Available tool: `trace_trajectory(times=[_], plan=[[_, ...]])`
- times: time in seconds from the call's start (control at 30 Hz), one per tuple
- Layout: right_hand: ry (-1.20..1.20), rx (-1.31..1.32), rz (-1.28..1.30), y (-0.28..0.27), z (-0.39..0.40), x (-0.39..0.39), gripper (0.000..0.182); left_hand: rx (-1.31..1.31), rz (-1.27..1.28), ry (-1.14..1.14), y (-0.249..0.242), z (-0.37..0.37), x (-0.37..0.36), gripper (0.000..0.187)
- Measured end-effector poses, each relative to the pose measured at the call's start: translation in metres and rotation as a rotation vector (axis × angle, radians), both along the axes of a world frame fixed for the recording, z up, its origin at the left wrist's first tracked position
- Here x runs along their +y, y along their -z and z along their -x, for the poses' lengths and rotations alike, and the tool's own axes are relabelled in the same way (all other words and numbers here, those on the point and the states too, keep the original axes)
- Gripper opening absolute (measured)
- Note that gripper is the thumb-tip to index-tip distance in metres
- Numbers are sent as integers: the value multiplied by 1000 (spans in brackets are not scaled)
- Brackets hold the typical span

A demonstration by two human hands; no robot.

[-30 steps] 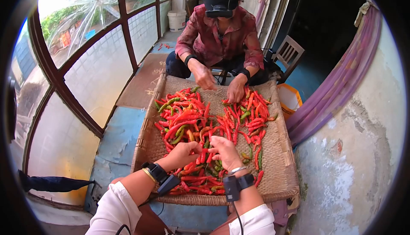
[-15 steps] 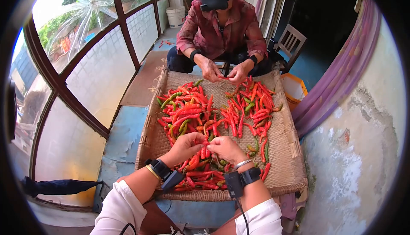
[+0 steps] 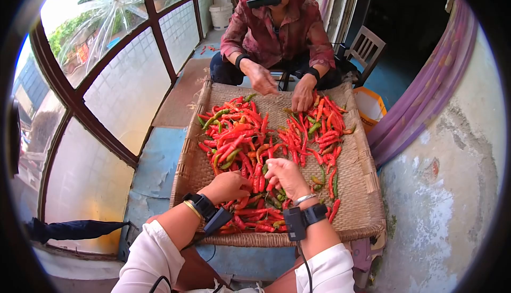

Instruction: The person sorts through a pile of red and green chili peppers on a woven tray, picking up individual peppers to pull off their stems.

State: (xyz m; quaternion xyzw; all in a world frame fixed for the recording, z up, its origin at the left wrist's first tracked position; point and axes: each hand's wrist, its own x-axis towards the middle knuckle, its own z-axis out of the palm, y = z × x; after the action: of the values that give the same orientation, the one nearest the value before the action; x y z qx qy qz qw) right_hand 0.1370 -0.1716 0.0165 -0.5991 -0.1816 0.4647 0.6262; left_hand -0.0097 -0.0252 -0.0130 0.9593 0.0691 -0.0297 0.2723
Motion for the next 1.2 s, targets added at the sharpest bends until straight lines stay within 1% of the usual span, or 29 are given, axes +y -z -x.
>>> trace_trajectory(times=[0.03,0.07,0.13,0.17,0.2,0.23,0.27,0.33,0.37,0.43,0.57,0.63,0.67,0.73,0.77,0.83,0.87,0.9,0.93,1.0,1.03,1.07,1.13,1.17,1.2], plan=[[-65,-105,89,0,5,2,28,-55,0,39,6,0,2,23],[-130,-210,178,-1,10,5,27,-55,1,39,11,-1,3,23],[-176,-256,207,-2,19,6,27,-32,18,89,11,-3,1,24],[-245,-316,206,-1,23,6,27,-32,21,87,10,-3,0,24],[-315,-374,205,0,25,6,27,21,36,130,1,-4,-2,23],[-335,-428,201,2,27,6,27,74,50,173,-4,-4,-3,22],[-339,-427,202,9,27,6,27,75,53,171,-2,-2,-3,22],[-391,-597,167,18,25,7,29,131,104,138,-2,0,-4,20],[-392,-597,167,20,24,6,29,131,104,137,-4,0,-4,20],[-409,-650,212,16,25,6,31,286,-41,148,-23,1,-7,18],[-436,-721,226,10,29,5,31,212,-68,69,-15,-3,-1,18],[-344,-787,111,10,31,5,31,-58,22,-63,-17,-5,3,16],[-342,-786,110,11,30,5,31,-57,21,-62,-19,-6,4,16],[-269,-1023,34,13,29,5,29,-99,353,-165,-23,-7,6,18],[-267,-1018,36,11,27,5,29,-181,343,-142,-20,-8,7,17],[-284,-835,147,4,27,6,26,-175,311,-149,-25,-7,5,17],[-252,-840,91,13,23,5,21,-182,271,-155,-26,-7,5,17],[-241,-730,165,3,21,3,21,-234,262,-169,-24,-8,6,16],[-228,-621,236,-9,18,1,21,-227,265,-169,-26,-7,7,16],[27,-266,91,-7,1,-1,23,-272,295,-429,-34,-8,11,15],[122,-51,-216,-5,-8,-4,28,-384,203,-458,-29,-8,16,15],[332,122,-244,-3,-13,-5,35,-383,203,-458,-25,-8,20,15],[537,131,-55,-6,-15,-7,47,-489,108,-490,-19,-8,27,15],[537,133,-55,-5,-13,-7,47,-381,127,-442,-16,-6,30,23],[549,77,-1,-2,-10,-6,46,-380,127,-442,-8,-8,32,23]])
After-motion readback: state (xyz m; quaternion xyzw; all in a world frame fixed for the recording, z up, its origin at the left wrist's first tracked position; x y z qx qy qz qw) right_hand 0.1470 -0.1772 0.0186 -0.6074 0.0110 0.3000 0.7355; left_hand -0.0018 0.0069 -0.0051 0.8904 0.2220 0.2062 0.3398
